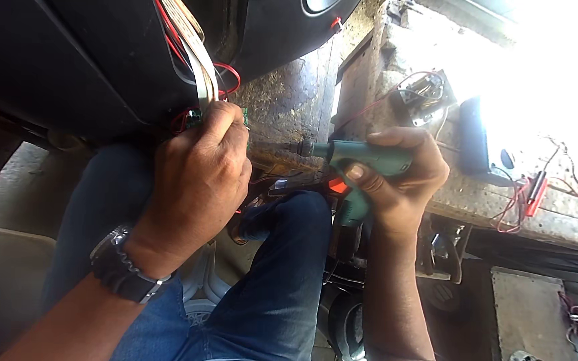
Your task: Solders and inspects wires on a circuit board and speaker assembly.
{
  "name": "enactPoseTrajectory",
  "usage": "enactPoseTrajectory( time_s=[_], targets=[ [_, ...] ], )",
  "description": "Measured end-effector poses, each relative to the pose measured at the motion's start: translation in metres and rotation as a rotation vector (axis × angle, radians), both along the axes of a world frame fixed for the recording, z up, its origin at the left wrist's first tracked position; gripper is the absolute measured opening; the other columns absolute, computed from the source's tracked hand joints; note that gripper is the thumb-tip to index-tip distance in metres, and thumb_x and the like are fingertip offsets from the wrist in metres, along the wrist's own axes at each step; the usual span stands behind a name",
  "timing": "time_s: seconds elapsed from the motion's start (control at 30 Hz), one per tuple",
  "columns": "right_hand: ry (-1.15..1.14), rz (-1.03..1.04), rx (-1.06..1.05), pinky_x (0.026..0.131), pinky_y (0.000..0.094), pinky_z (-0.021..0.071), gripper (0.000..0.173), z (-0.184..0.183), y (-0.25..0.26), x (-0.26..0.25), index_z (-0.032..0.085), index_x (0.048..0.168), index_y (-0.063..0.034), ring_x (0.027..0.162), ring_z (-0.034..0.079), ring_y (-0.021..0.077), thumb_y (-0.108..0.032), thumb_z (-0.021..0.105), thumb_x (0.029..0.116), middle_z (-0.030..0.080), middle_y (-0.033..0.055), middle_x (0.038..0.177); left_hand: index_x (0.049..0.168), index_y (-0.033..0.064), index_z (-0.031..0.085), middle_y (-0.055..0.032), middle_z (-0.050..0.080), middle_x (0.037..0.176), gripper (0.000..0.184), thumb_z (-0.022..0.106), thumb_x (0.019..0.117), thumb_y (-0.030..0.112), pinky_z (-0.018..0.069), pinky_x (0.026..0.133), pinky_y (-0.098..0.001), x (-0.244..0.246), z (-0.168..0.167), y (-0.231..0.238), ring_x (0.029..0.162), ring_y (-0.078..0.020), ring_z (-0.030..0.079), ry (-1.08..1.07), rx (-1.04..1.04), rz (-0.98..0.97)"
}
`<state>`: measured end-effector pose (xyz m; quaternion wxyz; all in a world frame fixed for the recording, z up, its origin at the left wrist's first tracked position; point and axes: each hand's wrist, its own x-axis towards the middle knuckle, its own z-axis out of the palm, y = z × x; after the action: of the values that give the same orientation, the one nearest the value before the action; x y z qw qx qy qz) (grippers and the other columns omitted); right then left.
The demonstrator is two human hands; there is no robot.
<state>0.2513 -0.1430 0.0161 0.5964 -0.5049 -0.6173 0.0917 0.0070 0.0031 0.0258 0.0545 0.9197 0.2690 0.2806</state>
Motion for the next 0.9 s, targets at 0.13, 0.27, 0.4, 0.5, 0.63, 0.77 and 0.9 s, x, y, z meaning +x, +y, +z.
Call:
enactPoseTrajectory(
  time_s=[0.13, 0.27, 0.4, 0.5, 0.63, 0.77, 0.9],
  targets=[
    [-0.003, 0.003, -0.002, 0.079, 0.0297, 0.0646, 0.045, -0.0004, 0.0004, -0.0005, 0.062, 0.123, -0.0007, 0.091, 0.071, 0.0142, -0.005, 0.083, 0.0834, 0.069, 0.0051, 0.110, 0.094, 0.0001, 0.068, -0.0175, 0.063, 0.124, 0.018, 0.052, 0.0983, 0.007, 0.0484, 0.057, -0.0426, -0.0003, 0.0000, 0.0005, 0.078, -0.0290, 0.066, 0.005, -0.002, -0.010],
    [0.006, 0.008, -0.005, 0.080, 0.0303, 0.0647, 0.045, -0.0002, 0.0001, -0.0007, 0.061, 0.123, -0.0003, 0.092, 0.071, 0.0148, -0.003, 0.082, 0.0833, 0.069, 0.0056, 0.110, 0.094, 0.0001, 0.068, -0.0174, 0.063, 0.124, 0.017, 0.053, 0.0978, 0.007, 0.0483, 0.057, -0.0427, -0.0006, -0.0001, 0.0004, 0.077, -0.0288, 0.066, 0.003, -0.005, -0.009],
    [-0.006, 0.006, 0.003, 0.080, 0.0297, 0.0644, 0.045, -0.0008, 0.0003, 0.0002, 0.062, 0.123, -0.0006, 0.092, 0.071, 0.0146, -0.006, 0.083, 0.0835, 0.069, 0.0051, 0.110, 0.094, 0.0000, 0.068, -0.0174, 0.063, 0.124, 0.018, 0.052, 0.0985, 0.008, 0.0477, 0.057, -0.0429, -0.0006, -0.0005, 0.0002, 0.077, -0.0289, 0.065, 0.003, 0.000, -0.008],
    [0.001, 0.009, 0.002, 0.080, 0.0296, 0.0645, 0.045, -0.0006, 0.0003, -0.0003, 0.062, 0.123, -0.0005, 0.092, 0.071, 0.0145, -0.005, 0.082, 0.0835, 0.069, 0.0051, 0.111, 0.095, 0.0000, 0.068, -0.0174, 0.063, 0.124, 0.018, 0.052, 0.0985, 0.008, 0.0473, 0.056, -0.0428, -0.0006, -0.0003, 0.0001, 0.077, -0.0287, 0.065, 0.009, 0.005, -0.007],
    [0.002, 0.007, -0.002, 0.080, 0.0298, 0.0648, 0.045, -0.0010, -0.0001, -0.0005, 0.062, 0.123, -0.0002, 0.092, 0.071, 0.0146, -0.004, 0.082, 0.0836, 0.069, 0.0053, 0.110, 0.095, -0.0001, 0.068, -0.0172, 0.063, 0.123, 0.018, 0.052, 0.0985, 0.007, 0.0473, 0.056, -0.0426, -0.0002, -0.0004, 0.0001, 0.076, -0.0285, 0.065, 0.010, 0.005, -0.005],
    [0.002, 0.008, 0.000, 0.080, 0.0299, 0.0647, 0.045, -0.0010, 0.0004, -0.0011, 0.062, 0.123, 0.0000, 0.091, 0.071, 0.0147, -0.004, 0.082, 0.0835, 0.069, 0.0056, 0.110, 0.094, -0.0001, 0.068, -0.0171, 0.063, 0.123, 0.018, 0.052, 0.0987, 0.008, 0.0472, 0.056, -0.0428, -0.0004, -0.0004, -0.0001, 0.076, -0.0287, 0.065, 0.012, 0.010, -0.002],
    [0.011, 0.019, 0.003, 0.080, 0.0303, 0.0649, 0.045, -0.0007, 0.0007, -0.0013, 0.062, 0.123, -0.0002, 0.093, 0.072, 0.0152, -0.003, 0.082, 0.0832, 0.069, 0.0057, 0.111, 0.094, -0.0002, 0.067, -0.0176, 0.063, 0.123, 0.018, 0.052, 0.0985, 0.007, 0.0471, 0.056, -0.0428, -0.0002, 0.0000, 0.0000, 0.076, -0.0292, 0.065, 0.014, 0.009, -0.004]
  ],
)
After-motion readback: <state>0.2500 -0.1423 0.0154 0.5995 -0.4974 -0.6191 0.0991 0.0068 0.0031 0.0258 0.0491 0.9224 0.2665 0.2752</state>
